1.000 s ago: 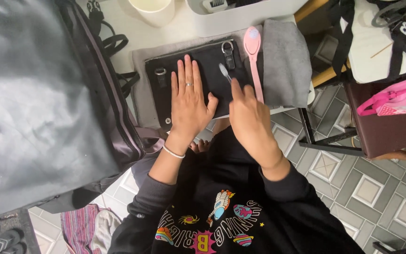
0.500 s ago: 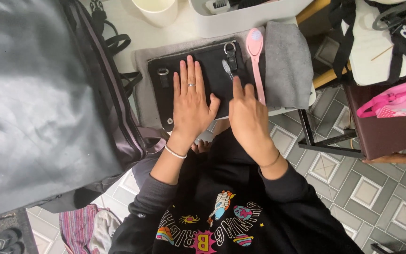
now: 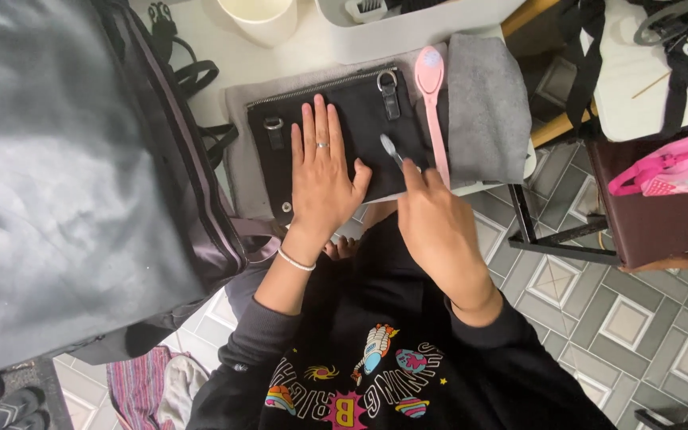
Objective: A person is using a small brush to clean the surface and seams of a black bag.
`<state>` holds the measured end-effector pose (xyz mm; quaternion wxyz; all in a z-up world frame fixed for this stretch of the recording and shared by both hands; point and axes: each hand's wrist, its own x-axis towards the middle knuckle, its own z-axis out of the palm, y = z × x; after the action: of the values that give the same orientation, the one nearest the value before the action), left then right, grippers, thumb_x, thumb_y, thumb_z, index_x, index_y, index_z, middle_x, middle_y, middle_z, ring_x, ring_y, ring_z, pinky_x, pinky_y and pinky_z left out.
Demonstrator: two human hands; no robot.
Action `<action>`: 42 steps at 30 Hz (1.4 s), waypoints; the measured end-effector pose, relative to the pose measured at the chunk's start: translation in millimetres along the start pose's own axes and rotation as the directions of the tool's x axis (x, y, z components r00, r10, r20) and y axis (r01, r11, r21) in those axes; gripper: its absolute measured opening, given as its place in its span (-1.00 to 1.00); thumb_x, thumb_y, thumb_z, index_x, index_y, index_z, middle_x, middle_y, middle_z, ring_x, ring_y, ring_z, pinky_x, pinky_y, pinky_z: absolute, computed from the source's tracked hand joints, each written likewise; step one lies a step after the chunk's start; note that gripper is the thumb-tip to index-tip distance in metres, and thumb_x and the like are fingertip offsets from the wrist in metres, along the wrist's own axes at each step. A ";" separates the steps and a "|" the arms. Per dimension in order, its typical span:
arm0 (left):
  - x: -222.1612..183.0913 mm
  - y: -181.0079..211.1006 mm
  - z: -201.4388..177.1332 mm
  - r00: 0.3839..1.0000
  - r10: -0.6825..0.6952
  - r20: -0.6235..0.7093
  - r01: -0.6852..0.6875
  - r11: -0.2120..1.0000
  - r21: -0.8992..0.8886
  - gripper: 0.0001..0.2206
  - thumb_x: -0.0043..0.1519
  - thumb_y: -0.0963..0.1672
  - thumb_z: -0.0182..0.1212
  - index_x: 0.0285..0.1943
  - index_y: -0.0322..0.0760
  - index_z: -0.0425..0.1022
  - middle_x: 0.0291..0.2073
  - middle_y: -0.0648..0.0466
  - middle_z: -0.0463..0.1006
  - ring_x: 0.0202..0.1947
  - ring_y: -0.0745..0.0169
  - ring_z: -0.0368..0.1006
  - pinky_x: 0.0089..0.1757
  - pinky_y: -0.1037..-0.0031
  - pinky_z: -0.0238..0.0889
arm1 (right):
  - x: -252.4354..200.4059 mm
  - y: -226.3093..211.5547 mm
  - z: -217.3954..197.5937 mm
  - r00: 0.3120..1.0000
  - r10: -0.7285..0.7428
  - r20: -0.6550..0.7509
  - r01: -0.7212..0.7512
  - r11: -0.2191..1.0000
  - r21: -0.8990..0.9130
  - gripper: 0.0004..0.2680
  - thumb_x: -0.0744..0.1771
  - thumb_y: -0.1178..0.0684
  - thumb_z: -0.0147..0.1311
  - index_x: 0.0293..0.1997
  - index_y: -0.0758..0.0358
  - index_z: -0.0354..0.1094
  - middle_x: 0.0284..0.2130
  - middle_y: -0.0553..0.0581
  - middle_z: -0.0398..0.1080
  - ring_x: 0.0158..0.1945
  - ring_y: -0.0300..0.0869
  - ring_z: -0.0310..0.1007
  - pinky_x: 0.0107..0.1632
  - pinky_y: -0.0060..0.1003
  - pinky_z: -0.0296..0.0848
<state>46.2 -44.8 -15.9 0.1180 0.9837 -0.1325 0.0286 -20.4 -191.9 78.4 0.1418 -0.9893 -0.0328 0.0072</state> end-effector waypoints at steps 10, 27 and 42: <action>-0.2 1.2 0.3 1.000 0.007 -0.028 -0.008 1.000 -0.020 -0.23 0.25 0.02 -0.11 0.60 -0.50 -0.18 0.56 -0.30 -0.28 0.56 -0.22 -0.39 0.42 0.00 -0.43 | 26.1 23.9 7.2 0.988 0.008 -0.157 0.005 0.997 0.078 -0.70 0.38 0.23 -0.12 0.27 0.51 0.30 -0.29 0.36 0.39 -0.35 0.18 0.55 -0.40 -0.02 0.53; -10.7 -4.7 -2.0 0.984 0.044 -0.172 -0.075 0.981 -0.179 -0.38 0.42 -0.07 0.04 0.57 -0.53 -0.07 0.54 -0.32 -0.19 0.55 -0.26 -0.28 0.42 -0.02 -0.32 | -12.6 7.0 10.4 0.995 -0.088 -0.038 0.094 0.980 0.177 -0.71 0.37 0.18 -0.10 0.25 0.29 0.37 -0.34 0.21 0.38 -0.37 0.23 0.54 -0.49 0.00 0.51; -90.6 -42.6 -6.9 0.886 0.172 -0.430 -0.187 0.982 0.006 -0.49 0.27 -0.08 0.27 0.38 -0.43 0.34 0.34 -0.20 0.36 0.34 -0.11 0.30 0.27 0.11 0.18 | -35.7 21.3 49.3 0.960 -0.168 -0.225 0.225 0.940 0.257 -0.65 0.36 0.23 -0.02 0.32 0.18 0.36 -0.35 0.14 0.38 -0.28 0.03 0.53 -0.31 -0.19 0.56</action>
<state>-29.9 19.7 -26.7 0.1585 0.9346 -0.1940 0.2525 -55.9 -200.9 25.2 0.2829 -0.9466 -0.1160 -0.1020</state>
